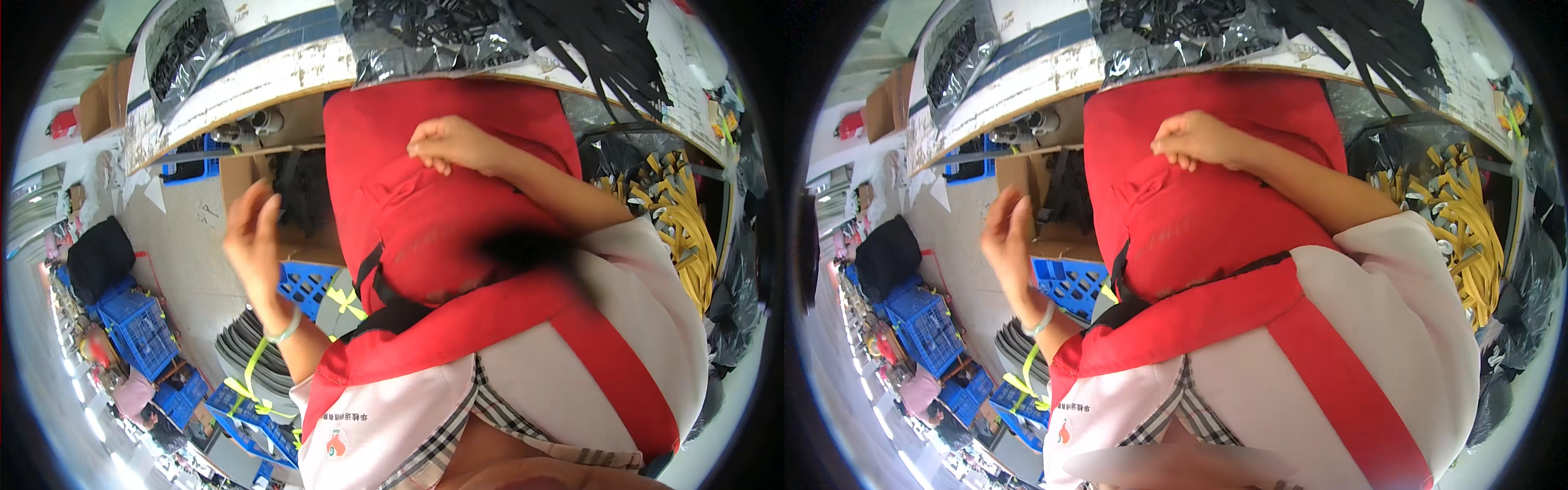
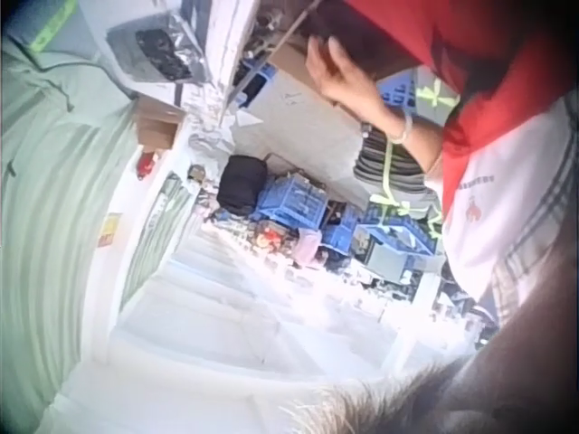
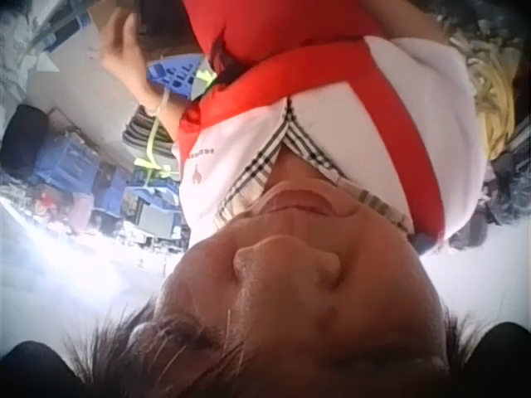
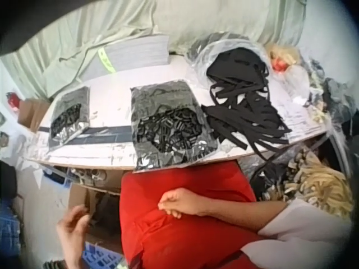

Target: Assembling black webbing straps by threading them through plastic buckles at a workstation.

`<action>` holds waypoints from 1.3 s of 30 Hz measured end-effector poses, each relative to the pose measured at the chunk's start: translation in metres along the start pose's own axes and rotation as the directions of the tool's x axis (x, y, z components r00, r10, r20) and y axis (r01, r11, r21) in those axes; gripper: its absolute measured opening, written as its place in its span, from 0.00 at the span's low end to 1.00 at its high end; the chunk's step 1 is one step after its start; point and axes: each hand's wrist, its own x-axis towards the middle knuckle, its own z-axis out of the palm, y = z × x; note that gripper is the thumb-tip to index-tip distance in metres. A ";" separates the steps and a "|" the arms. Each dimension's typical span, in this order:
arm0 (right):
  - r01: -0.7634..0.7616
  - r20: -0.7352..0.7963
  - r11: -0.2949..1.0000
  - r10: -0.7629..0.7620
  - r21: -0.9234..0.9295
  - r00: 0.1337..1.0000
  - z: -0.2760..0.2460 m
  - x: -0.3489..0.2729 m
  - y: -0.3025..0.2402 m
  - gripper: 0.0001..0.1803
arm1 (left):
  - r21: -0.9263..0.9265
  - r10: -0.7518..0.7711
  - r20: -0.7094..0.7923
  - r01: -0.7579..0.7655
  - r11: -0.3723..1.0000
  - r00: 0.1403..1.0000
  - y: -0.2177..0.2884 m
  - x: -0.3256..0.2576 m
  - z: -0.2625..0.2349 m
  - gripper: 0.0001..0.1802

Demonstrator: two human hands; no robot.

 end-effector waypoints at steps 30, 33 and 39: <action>0.077 0.027 0.984 -0.074 -0.158 0.997 -0.043 0.018 0.018 0.12 | -0.463 -0.020 0.565 0.337 0.820 0.825 0.082 0.213 0.274 0.08; 0.068 0.034 0.985 -0.064 -0.161 0.997 -0.043 0.018 0.018 0.12 | -0.583 -0.085 0.688 0.619 0.527 0.721 0.086 0.218 0.270 0.13; 0.064 0.007 0.987 -0.064 -0.150 0.998 -0.037 0.013 0.011 0.11 | -0.607 -0.007 0.747 0.686 0.402 0.665 0.073 0.218 0.264 0.14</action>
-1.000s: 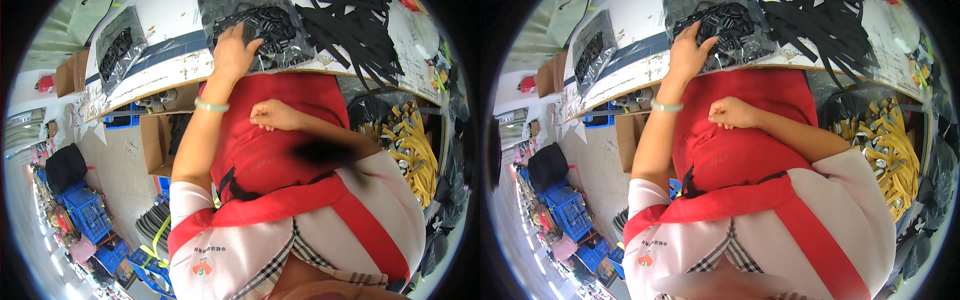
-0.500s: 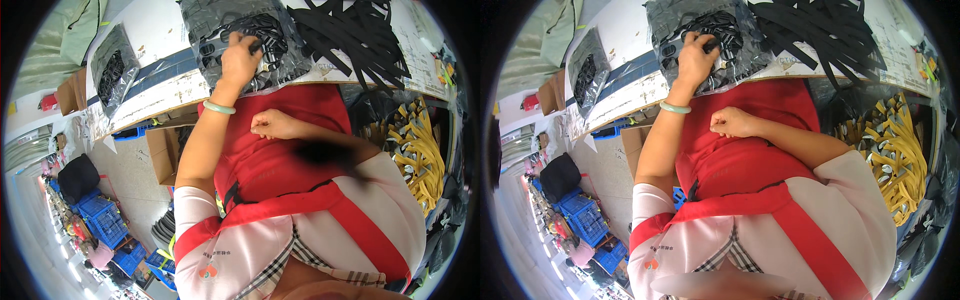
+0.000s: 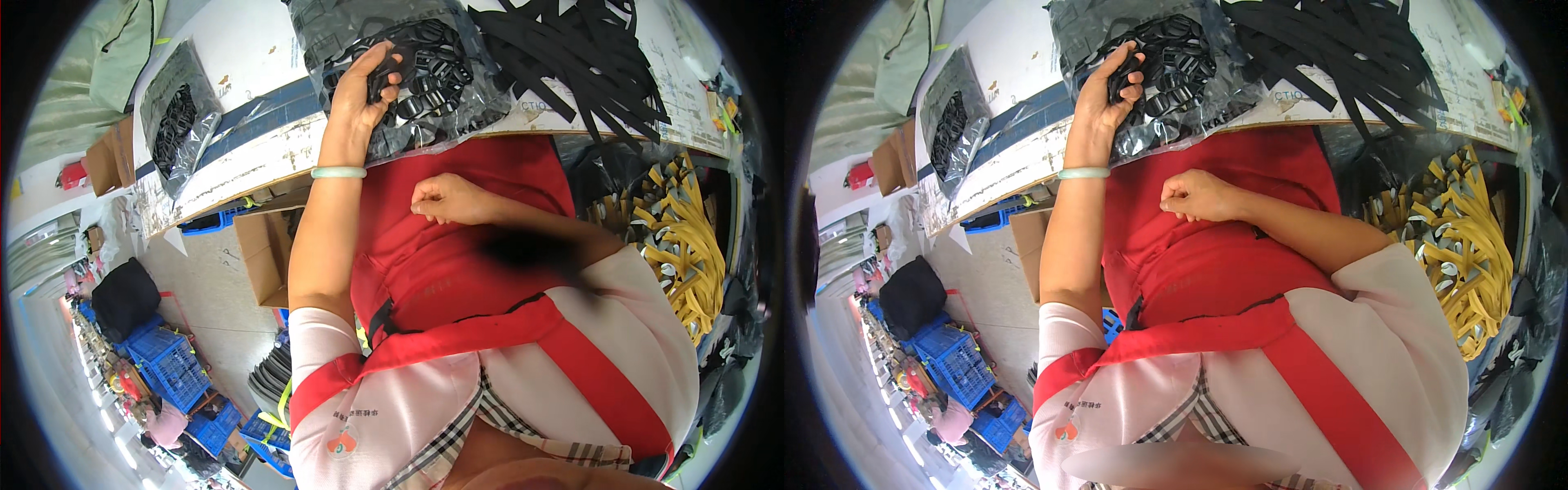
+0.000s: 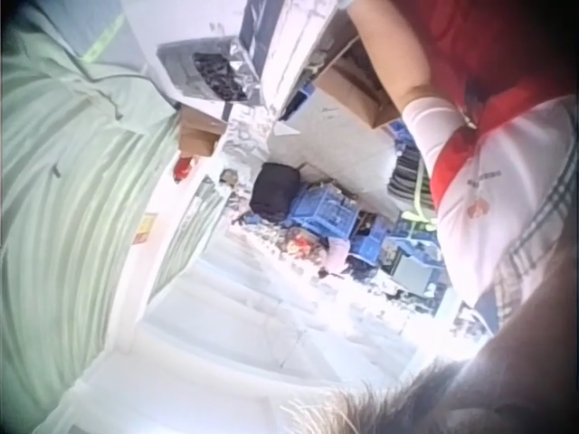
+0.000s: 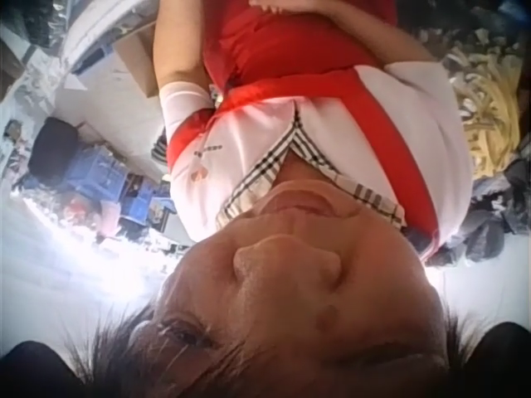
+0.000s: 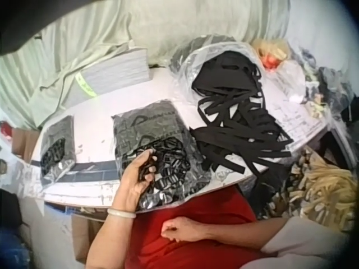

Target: Assembling black webbing straps by threading them through plastic buckles at a workstation.

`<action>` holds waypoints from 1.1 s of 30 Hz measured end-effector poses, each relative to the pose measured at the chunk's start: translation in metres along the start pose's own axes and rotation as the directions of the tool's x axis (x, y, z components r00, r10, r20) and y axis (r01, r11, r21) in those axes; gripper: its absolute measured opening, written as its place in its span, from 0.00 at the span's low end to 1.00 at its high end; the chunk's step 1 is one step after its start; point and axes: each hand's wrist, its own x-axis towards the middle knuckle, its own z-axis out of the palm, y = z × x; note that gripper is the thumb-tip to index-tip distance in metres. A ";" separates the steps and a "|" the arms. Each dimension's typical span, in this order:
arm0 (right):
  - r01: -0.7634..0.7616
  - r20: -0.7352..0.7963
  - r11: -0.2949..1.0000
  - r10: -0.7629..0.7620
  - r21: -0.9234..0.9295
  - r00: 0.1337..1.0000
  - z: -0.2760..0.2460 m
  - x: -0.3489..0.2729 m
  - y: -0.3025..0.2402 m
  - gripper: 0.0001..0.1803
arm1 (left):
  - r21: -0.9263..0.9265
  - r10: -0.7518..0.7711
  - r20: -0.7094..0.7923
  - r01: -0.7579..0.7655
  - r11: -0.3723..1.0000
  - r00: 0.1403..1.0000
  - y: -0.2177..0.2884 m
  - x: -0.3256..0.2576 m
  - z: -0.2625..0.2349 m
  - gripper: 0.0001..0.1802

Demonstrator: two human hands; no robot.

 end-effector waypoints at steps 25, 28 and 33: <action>0.045 -0.125 0.866 0.020 0.498 0.992 -0.044 -0.029 -0.046 0.11 | 0.146 -0.140 0.153 0.118 0.982 0.978 -0.087 -0.171 -0.017 0.12; -0.073 0.037 0.778 0.063 0.624 0.997 -0.044 -0.039 -0.048 0.12 | 0.164 0.056 -0.094 -0.040 0.986 0.994 -0.094 -0.174 -0.019 0.12; -0.298 0.299 0.550 0.091 0.780 0.950 -0.028 -0.039 -0.020 0.10 | 0.653 0.417 0.177 -0.423 0.628 0.891 -0.103 -0.170 -0.001 0.13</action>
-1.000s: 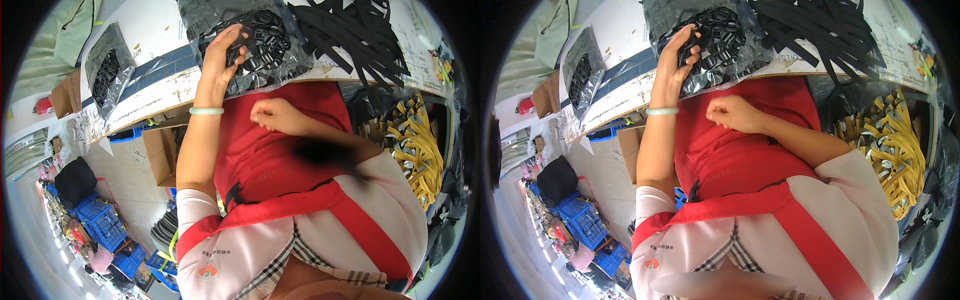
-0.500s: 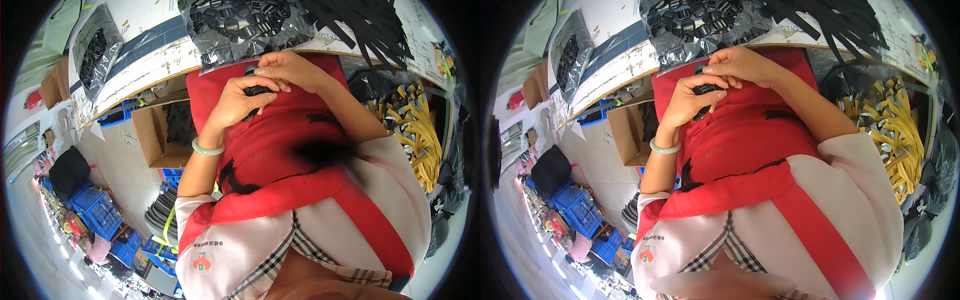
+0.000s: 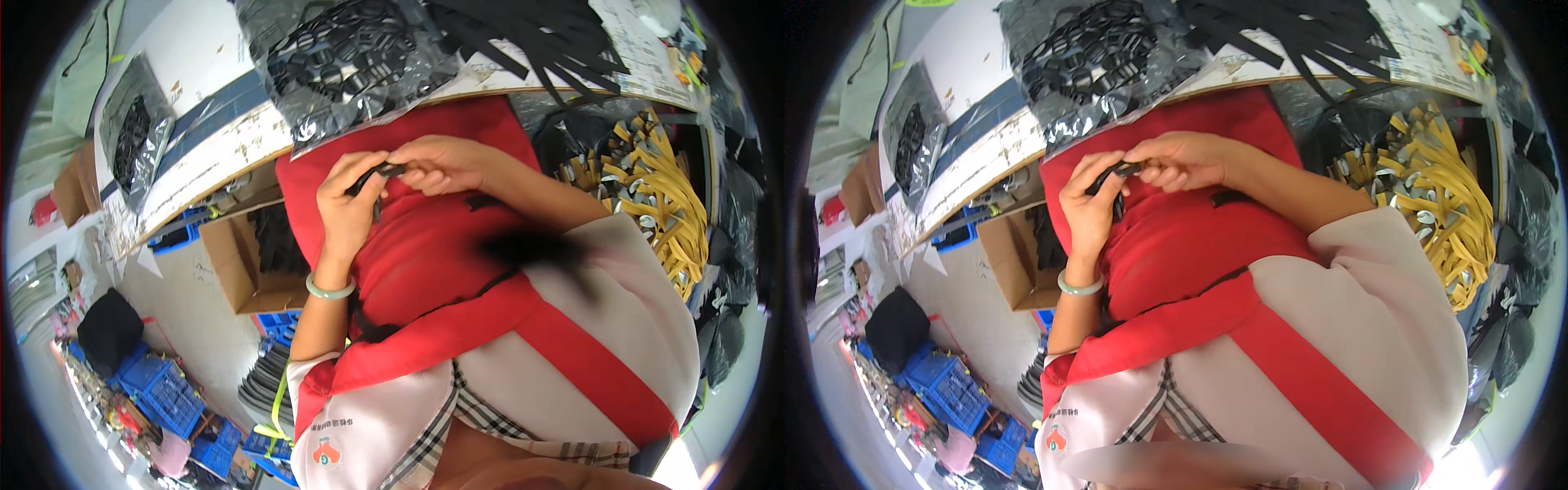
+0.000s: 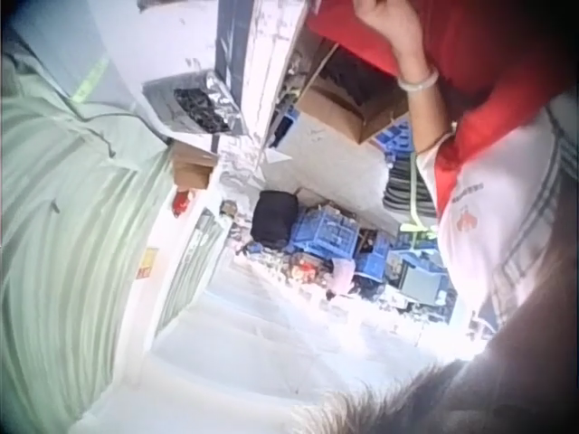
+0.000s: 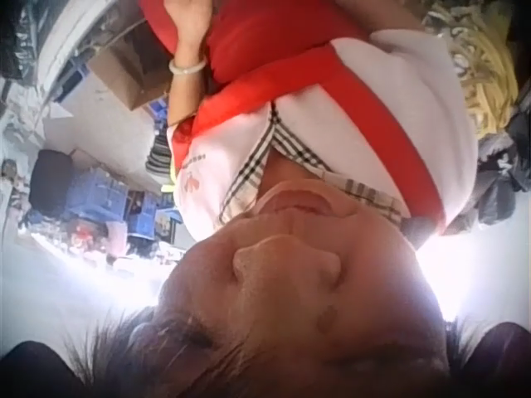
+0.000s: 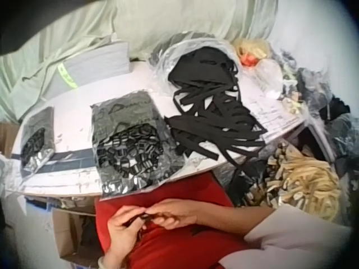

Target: Assembling black webbing straps by threading them through plastic buckles at a workstation.

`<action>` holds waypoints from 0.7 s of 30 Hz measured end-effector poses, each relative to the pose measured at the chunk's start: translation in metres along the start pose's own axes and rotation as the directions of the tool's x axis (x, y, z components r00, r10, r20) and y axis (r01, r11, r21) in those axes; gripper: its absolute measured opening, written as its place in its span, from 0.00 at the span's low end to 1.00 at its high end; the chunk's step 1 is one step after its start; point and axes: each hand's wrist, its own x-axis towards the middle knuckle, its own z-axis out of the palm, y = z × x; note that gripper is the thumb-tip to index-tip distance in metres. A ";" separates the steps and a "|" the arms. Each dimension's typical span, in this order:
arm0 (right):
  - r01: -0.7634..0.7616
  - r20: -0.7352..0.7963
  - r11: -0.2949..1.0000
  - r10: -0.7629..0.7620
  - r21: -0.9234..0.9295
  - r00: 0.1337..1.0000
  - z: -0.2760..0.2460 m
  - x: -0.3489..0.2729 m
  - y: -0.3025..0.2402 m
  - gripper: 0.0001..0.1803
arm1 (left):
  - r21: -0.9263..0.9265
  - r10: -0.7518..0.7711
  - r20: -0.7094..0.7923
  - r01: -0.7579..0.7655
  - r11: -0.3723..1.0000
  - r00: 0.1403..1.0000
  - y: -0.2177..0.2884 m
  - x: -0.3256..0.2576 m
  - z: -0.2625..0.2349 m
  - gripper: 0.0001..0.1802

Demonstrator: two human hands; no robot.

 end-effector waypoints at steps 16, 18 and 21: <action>-0.666 0.397 -0.349 -0.914 -0.659 0.087 -0.072 -0.085 -0.150 0.10 | -0.542 -0.513 0.199 0.530 0.652 0.835 -0.007 -0.003 -0.007 0.14; -0.670 0.411 -0.350 -0.909 -0.655 0.072 -0.087 -0.087 -0.156 0.06 | -0.481 -0.513 0.185 0.532 0.697 0.838 -0.005 -0.004 -0.005 0.15; -0.677 0.467 -0.392 -0.881 -0.622 0.081 -0.080 -0.085 -0.155 0.13 | -0.401 -0.514 0.137 0.522 0.752 0.846 0.001 -0.003 -0.002 0.15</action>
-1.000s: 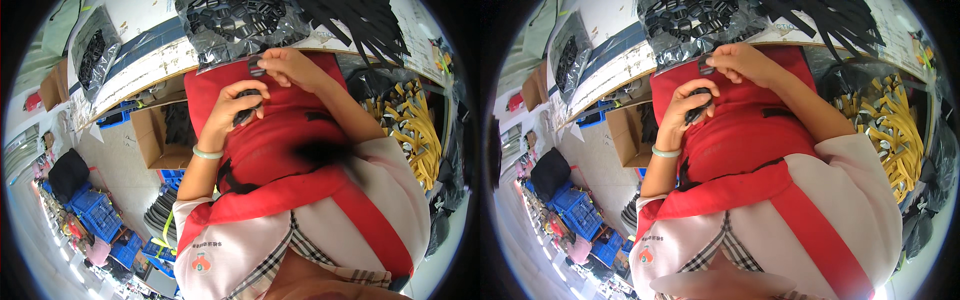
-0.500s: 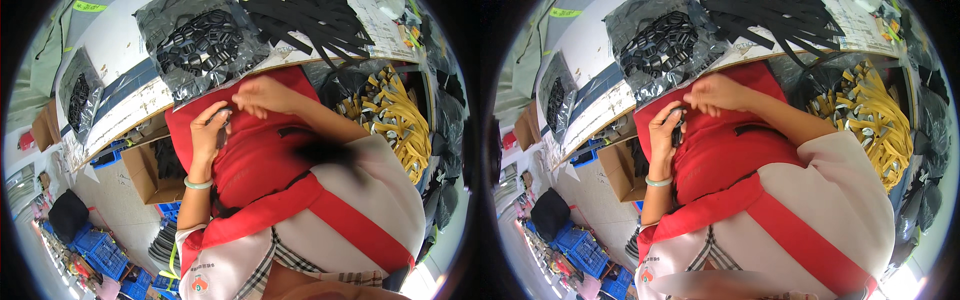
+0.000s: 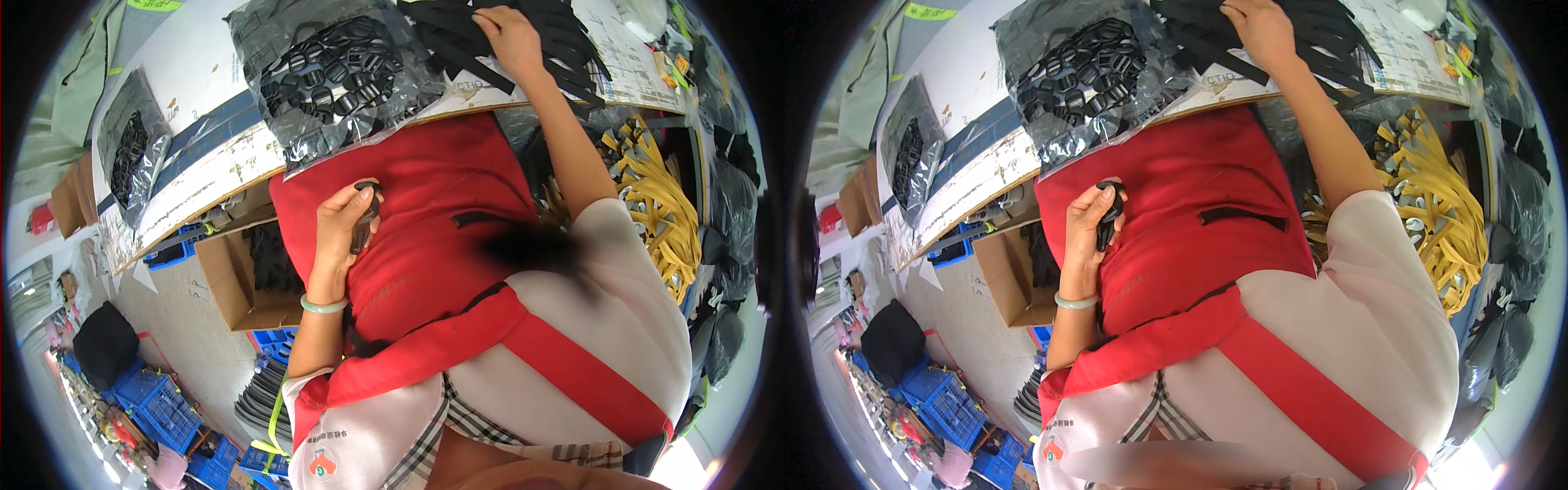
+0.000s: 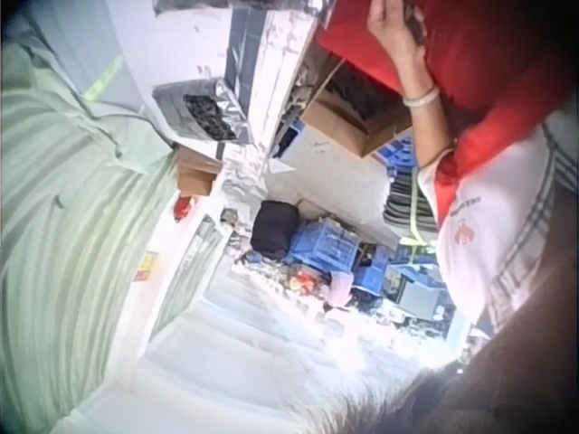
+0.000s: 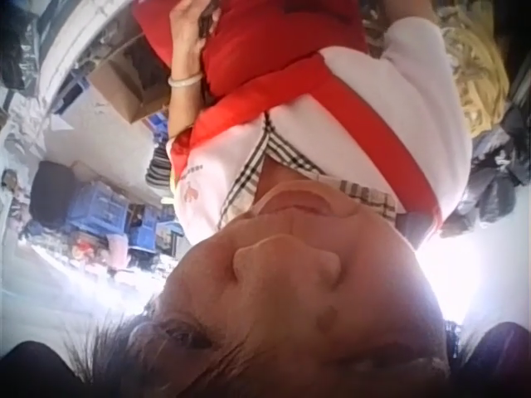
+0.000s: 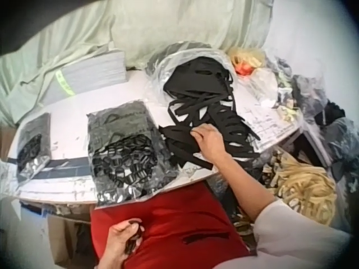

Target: Assembling black webbing straps by threading them through plastic buckles at a workstation.

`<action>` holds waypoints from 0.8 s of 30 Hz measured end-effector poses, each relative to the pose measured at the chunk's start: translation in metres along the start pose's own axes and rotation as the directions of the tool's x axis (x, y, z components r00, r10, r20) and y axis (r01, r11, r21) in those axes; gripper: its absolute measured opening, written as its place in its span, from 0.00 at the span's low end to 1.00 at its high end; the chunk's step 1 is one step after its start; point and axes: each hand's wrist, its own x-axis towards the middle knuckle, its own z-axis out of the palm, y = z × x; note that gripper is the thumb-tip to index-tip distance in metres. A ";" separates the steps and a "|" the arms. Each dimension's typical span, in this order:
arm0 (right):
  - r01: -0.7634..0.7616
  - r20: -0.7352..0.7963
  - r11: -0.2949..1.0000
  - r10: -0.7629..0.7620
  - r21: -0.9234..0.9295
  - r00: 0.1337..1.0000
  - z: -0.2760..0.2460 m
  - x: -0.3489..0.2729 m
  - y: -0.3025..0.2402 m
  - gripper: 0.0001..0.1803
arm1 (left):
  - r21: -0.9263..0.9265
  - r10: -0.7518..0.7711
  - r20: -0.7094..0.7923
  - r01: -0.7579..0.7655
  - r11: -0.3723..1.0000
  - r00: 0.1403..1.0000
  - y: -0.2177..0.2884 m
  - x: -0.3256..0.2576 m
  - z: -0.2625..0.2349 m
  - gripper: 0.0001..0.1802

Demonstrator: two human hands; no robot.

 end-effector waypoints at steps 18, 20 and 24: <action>-0.948 0.927 -0.042 -0.203 0.314 0.316 -0.083 -0.070 -0.201 0.12 | 0.128 0.269 -0.293 -0.241 0.962 0.918 0.009 -0.009 0.010 0.09; -0.935 0.913 -0.147 -0.212 0.323 0.348 -0.080 -0.074 -0.204 0.12 | 0.160 0.296 -0.316 -0.257 0.953 0.902 0.007 -0.010 0.010 0.09; -0.937 0.939 -0.245 -0.173 0.251 0.297 -0.082 -0.077 -0.214 0.10 | 0.263 0.449 -0.293 -0.380 0.887 0.844 -0.003 -0.007 0.010 0.10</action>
